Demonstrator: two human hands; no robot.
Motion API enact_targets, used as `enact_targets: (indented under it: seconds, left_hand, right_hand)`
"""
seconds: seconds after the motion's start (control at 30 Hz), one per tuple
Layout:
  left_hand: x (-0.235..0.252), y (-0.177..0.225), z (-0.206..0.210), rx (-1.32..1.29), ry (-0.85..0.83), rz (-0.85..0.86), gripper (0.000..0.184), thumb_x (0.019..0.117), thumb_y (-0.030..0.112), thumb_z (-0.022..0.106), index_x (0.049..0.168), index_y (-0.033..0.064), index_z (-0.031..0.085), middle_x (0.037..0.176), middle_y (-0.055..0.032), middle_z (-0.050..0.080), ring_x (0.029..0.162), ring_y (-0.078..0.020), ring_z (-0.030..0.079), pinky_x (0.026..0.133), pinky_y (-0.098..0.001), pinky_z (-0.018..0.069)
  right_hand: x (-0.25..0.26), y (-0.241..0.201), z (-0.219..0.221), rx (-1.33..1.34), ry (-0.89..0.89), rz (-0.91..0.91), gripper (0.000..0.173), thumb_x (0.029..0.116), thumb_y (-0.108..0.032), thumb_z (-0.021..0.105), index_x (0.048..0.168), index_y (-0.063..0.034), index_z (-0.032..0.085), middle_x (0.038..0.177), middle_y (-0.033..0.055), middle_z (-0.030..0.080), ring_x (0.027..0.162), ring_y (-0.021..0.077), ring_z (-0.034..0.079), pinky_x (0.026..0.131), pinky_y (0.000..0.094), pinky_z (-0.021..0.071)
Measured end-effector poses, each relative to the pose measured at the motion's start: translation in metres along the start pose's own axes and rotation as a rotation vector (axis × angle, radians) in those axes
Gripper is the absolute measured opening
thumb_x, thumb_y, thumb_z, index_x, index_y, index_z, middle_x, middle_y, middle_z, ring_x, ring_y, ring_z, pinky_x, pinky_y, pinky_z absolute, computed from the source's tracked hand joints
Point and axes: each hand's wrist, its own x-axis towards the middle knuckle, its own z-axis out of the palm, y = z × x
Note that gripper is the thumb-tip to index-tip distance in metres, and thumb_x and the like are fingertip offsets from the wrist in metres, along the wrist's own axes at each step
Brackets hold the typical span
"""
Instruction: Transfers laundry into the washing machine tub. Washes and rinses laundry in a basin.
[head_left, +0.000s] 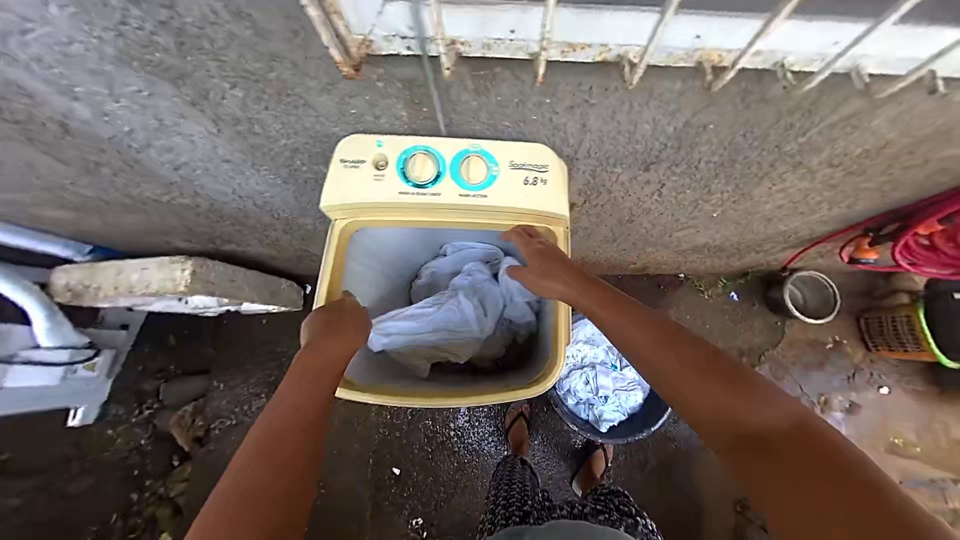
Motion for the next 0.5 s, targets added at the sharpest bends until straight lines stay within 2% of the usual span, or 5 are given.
enact_targets:
  seconds: [0.07,0.17,0.33,0.43,0.5]
  left_hand:
    - [-0.014,0.021,0.0,-0.105,0.019,0.107,0.055,0.111,0.034,0.041,0.145,-0.0089,0.047,0.129,-0.0388,0.058,0.123,-0.0572,0.056,0.099,-0.0748,0.0415]
    - [-0.066,0.075,-0.007,-0.207,-0.01,0.338,0.056,0.1117,0.037,0.038,0.15,-0.0034,0.047,0.132,-0.0352,0.06,0.127,-0.0539,0.055,0.107,-0.0713,0.037]
    - [-0.174,0.187,0.037,-0.359,0.089,0.78,0.048,0.107,0.036,0.048,0.139,0.0036,0.062,0.101,-0.0179,0.073,0.084,-0.0328,0.072,0.078,-0.0542,0.0584]
    - [-0.203,0.268,0.105,-0.377,-0.211,0.926,0.047,0.1055,0.035,0.052,0.138,0.0026,0.062,0.1,-0.0164,0.074,0.087,-0.0307,0.072,0.083,-0.0519,0.0583]
    - [-0.189,0.325,0.173,-0.254,-0.468,0.877,0.049,0.1064,0.037,0.051,0.141,0.0037,0.06,0.105,-0.019,0.072,0.097,-0.0339,0.071,0.093,-0.054,0.0543]
  right_hand:
    - [-0.029,0.006,-0.015,0.034,0.052,-0.115,0.041,0.098,-0.021,0.068,0.136,-0.006,0.062,0.152,0.0181,0.048,0.14,0.0339,0.047,0.114,0.05,0.0418]
    - [-0.082,0.054,-0.036,0.045,0.285,-0.152,0.036,0.0971,-0.023,0.069,0.128,-0.0049,0.068,0.147,0.0176,0.054,0.136,0.0315,0.053,0.111,0.0473,0.047]
    - [-0.194,0.208,-0.022,0.468,0.418,0.492,0.039,0.1011,-0.021,0.065,0.133,0.0,0.06,0.137,0.0216,0.06,0.125,0.0316,0.059,0.105,0.0502,0.0493]
    - [-0.264,0.312,0.023,0.591,0.366,0.809,0.04,0.1038,-0.021,0.061,0.135,0.0042,0.057,0.132,0.0246,0.062,0.121,0.0337,0.062,0.105,0.0511,0.0496]
    - [-0.3,0.381,0.068,0.622,0.313,0.961,0.041,0.1054,-0.02,0.057,0.137,0.0062,0.056,0.135,0.0254,0.062,0.126,0.0339,0.06,0.11,0.0497,0.046]
